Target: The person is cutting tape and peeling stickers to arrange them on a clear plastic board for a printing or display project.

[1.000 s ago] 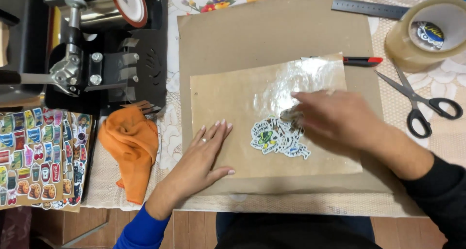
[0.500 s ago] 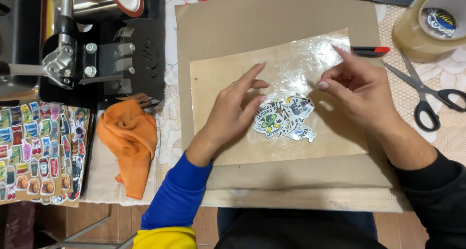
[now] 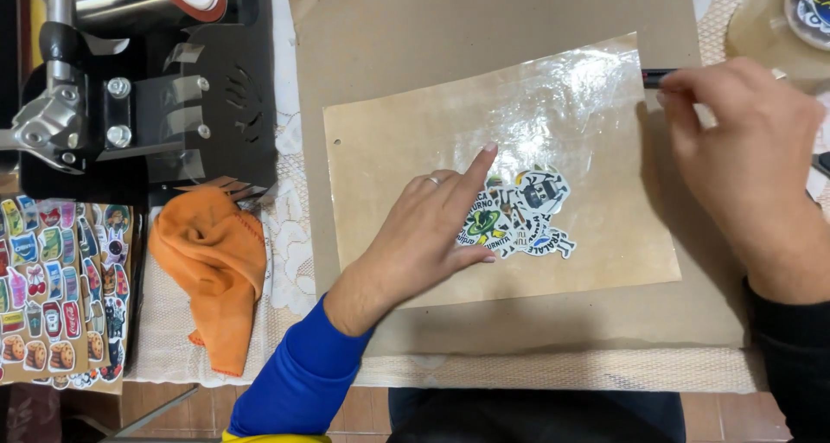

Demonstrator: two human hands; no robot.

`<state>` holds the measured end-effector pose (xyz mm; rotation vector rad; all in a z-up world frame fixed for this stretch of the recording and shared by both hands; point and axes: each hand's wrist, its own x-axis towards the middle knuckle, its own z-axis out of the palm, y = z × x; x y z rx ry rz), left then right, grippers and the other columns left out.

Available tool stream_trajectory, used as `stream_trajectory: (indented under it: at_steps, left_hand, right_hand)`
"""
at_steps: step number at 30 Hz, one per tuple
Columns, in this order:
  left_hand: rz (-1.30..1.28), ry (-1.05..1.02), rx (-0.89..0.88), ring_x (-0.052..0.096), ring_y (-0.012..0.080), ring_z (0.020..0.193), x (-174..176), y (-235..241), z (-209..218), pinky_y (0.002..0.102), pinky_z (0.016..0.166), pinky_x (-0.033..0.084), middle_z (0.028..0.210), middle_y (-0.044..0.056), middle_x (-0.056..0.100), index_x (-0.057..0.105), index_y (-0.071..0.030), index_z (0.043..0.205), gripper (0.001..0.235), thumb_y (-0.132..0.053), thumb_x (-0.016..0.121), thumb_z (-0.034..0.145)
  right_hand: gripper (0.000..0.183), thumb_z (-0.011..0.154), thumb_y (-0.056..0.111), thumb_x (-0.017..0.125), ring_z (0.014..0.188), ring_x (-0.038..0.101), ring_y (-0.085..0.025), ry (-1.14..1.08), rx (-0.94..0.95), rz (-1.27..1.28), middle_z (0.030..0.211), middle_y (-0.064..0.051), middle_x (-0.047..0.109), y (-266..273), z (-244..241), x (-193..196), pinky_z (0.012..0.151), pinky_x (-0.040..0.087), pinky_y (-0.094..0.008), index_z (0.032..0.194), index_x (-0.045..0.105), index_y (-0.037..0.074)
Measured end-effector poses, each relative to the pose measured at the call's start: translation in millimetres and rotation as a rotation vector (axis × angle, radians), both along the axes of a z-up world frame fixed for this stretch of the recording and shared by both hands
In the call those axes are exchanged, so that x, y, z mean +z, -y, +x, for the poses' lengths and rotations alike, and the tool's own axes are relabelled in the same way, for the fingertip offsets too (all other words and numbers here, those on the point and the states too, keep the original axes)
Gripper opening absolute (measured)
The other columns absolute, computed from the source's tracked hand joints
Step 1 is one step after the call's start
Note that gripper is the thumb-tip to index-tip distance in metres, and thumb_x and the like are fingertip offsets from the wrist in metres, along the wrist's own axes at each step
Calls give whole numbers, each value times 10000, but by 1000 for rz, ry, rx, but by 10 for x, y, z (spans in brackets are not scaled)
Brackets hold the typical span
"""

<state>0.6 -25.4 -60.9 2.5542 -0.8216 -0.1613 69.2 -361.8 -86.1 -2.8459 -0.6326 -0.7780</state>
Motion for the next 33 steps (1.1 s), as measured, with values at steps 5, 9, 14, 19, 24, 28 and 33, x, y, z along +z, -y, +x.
stream_trajectory:
  at_steps: [5,9,14,19,24,28,33]
  left_hand:
    - [-387,-293,48,631,305,1142,120,-27,-23,406,985,524,1600,234,398,80,-154,1592,1077,30,790,802]
    - [-520,-422,184,666,212,1016,121,-37,-3,295,967,469,1035,97,668,165,-222,1606,1008,13,773,837]
    - [-671,-474,168,596,121,897,154,-70,0,422,1292,258,839,52,624,176,-219,1598,952,42,725,865]
    - [-605,-760,30,502,356,1330,399,-108,49,380,941,630,1627,214,252,167,-142,1561,896,131,632,845]
    - [-502,-742,-9,709,232,1124,400,-81,55,338,838,632,1515,189,499,192,-106,1564,926,110,662,796]
    - [-458,-733,-6,709,157,972,388,-87,52,301,790,585,1218,111,732,208,-120,1578,930,62,693,806]
    - [-393,-620,-1,485,116,671,312,-108,41,261,637,442,820,12,647,247,-170,1595,956,-58,796,820]
  right_hand:
    - [119,1063,133,883,1010,701,-183,-66,138,-4,1148,-76,760,-174,-117,158,799,550,-281,1046,772,97]
    - [192,951,161,714,849,706,-280,-372,421,220,986,-134,751,-567,-285,325,684,545,-391,1075,723,16]
    - [286,879,349,662,917,647,-189,-558,689,266,1017,-62,658,-632,-308,317,722,593,-315,1073,719,147]
    - [529,819,611,672,786,599,-207,-685,702,-8,894,-14,574,-709,-403,263,546,534,-393,1174,666,220]
    - [561,860,624,614,813,565,-241,-587,681,-31,879,-35,543,-769,-426,208,588,524,-420,1211,652,188]
    - [354,940,432,629,765,575,-245,-339,797,-72,845,-30,567,-759,-398,201,532,502,-403,1101,667,118]
    - [175,981,219,667,751,600,-213,-15,949,-76,811,-31,591,-720,-384,384,648,548,-347,964,689,46]
